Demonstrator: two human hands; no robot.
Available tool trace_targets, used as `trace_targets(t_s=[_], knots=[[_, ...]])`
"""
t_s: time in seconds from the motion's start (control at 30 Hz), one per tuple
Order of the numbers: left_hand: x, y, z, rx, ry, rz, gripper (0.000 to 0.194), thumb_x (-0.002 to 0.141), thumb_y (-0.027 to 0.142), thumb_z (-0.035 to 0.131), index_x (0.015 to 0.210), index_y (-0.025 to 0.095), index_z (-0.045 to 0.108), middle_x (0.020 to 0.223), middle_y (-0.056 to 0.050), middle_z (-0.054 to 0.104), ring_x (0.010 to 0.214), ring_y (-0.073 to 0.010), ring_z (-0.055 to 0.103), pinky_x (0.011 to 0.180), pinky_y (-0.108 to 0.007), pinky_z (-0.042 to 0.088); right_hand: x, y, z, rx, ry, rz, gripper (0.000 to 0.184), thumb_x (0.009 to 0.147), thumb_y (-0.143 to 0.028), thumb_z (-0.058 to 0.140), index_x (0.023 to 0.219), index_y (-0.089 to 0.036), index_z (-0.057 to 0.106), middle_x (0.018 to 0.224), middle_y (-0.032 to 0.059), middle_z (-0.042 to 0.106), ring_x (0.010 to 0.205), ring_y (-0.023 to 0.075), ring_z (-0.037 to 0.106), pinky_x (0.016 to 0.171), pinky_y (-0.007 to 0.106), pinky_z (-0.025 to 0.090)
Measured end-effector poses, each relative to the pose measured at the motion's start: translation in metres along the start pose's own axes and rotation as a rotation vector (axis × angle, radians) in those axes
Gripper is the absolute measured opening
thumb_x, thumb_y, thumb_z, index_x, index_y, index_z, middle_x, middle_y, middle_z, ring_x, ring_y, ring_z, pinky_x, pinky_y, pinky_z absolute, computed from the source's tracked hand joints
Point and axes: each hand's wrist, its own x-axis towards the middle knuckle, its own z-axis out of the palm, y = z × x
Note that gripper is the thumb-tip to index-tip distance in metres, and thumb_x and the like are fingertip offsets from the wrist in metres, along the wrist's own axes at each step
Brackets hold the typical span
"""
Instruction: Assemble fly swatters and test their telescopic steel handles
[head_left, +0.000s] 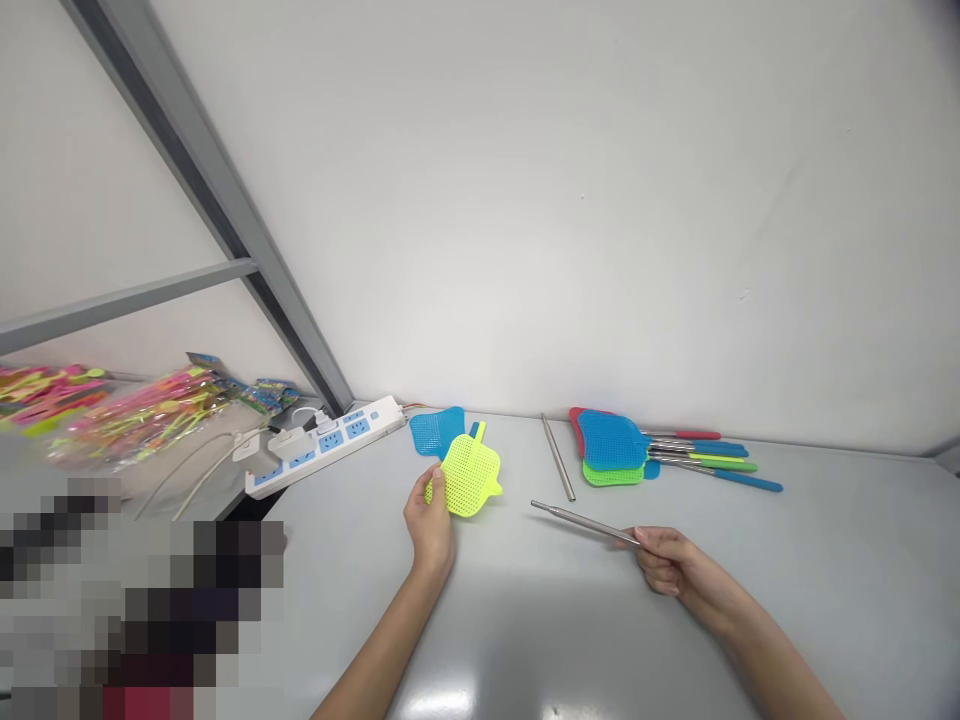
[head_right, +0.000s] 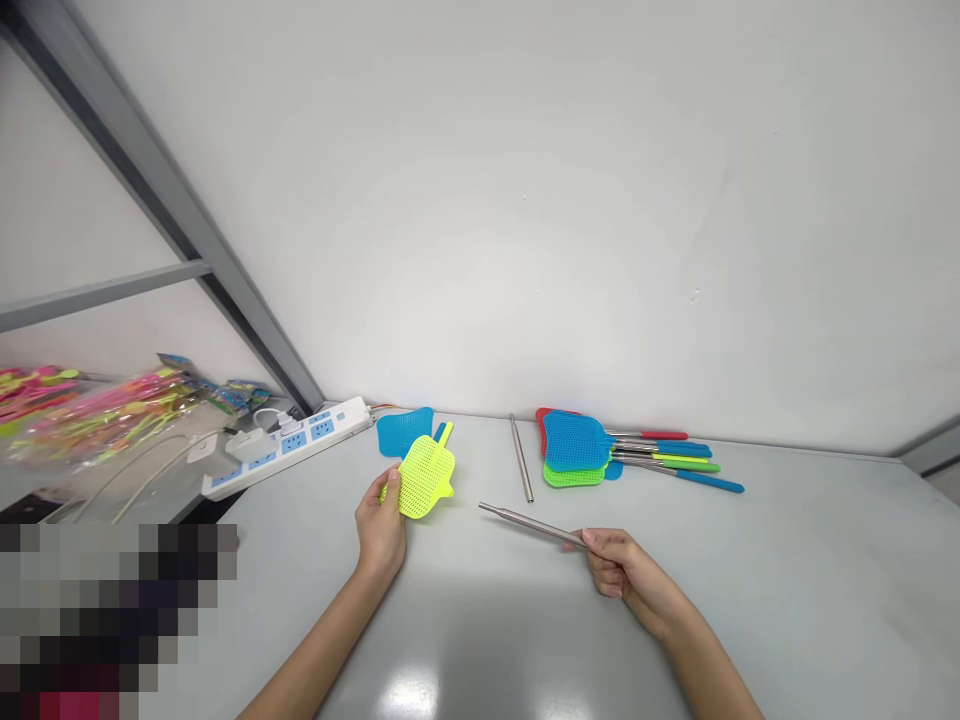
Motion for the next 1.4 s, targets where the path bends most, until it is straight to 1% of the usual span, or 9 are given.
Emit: trace_targets(t_s=[0.1,0.23,0.47,0.57,0.67,0.97,1.4], knots=[[-0.001,0.001,0.001,0.002,-0.005,-0.001,0.035,0.067,0.04,0.055,0.092,0.016,0.057,0.096,-0.008,0.058,0.086,-0.0178,0.054,0.075,-0.032,0.041,0.002,0.001,-0.002,0.02,0.008,-0.01,0.024,0.073,-0.034,0.053,0.078,-0.011,0.058,0.052,-0.0062,0.014,0.045,0.0056,0.01,0.041,0.023,0.011],[-0.001,0.002,0.002,0.018,0.019,0.017,0.033,0.066,0.039,0.055,0.089,0.015,0.057,0.094,-0.008,0.059,0.084,-0.0172,0.054,0.075,-0.031,0.041,0.003,0.001,-0.001,0.031,0.007,-0.014,0.023,0.074,-0.032,0.052,0.079,-0.01,0.058,0.052,-0.0064,0.013,0.044,0.0055,0.009,0.04,0.022,0.011],[-0.002,0.003,0.001,0.044,0.025,0.039,0.031,0.065,0.037,0.056,0.087,0.015,0.057,0.089,-0.006,0.059,0.081,-0.0158,0.054,0.075,-0.03,0.04,0.009,0.004,0.02,0.043,-0.041,-0.051,0.024,0.073,-0.033,0.053,0.077,-0.01,0.059,0.051,-0.0068,0.013,0.045,0.0055,0.01,0.041,0.023,0.013],[-0.002,0.003,0.001,0.047,0.028,0.045,0.03,0.064,0.036,0.056,0.086,0.015,0.057,0.085,-0.005,0.058,0.079,-0.0152,0.054,0.075,-0.03,0.04,0.011,0.006,0.026,0.034,-0.04,-0.052,0.026,0.073,-0.035,0.054,0.078,-0.01,0.059,0.051,-0.007,0.012,0.045,0.0056,0.01,0.042,0.023,0.013],[-0.002,0.002,0.001,0.042,0.036,0.044,0.029,0.064,0.035,0.056,0.085,0.015,0.056,0.082,-0.003,0.058,0.078,-0.0145,0.054,0.074,-0.029,0.04,0.011,0.007,0.026,0.043,-0.025,-0.068,0.028,0.072,-0.036,0.054,0.079,-0.01,0.059,0.051,-0.0071,0.012,0.045,0.0057,0.009,0.042,0.023,0.013],[-0.003,0.002,0.002,0.042,0.031,0.039,0.029,0.066,0.037,0.055,0.084,0.015,0.055,0.086,-0.004,0.056,0.076,-0.0132,0.053,0.069,-0.027,0.04,0.011,0.007,0.027,0.046,-0.013,-0.077,0.026,0.073,-0.034,0.053,0.079,-0.01,0.059,0.052,-0.0069,0.012,0.045,0.0058,0.009,0.042,0.024,0.011],[-0.005,0.003,0.002,0.037,0.032,0.039,0.027,0.066,0.036,0.055,0.084,0.016,0.055,0.085,-0.004,0.057,0.077,-0.014,0.053,0.071,-0.028,0.04,0.011,0.007,0.028,-0.032,-0.01,-0.075,0.029,0.072,-0.039,0.054,0.078,-0.011,0.058,0.052,-0.0069,0.012,0.046,0.006,0.009,0.043,0.024,0.011]])
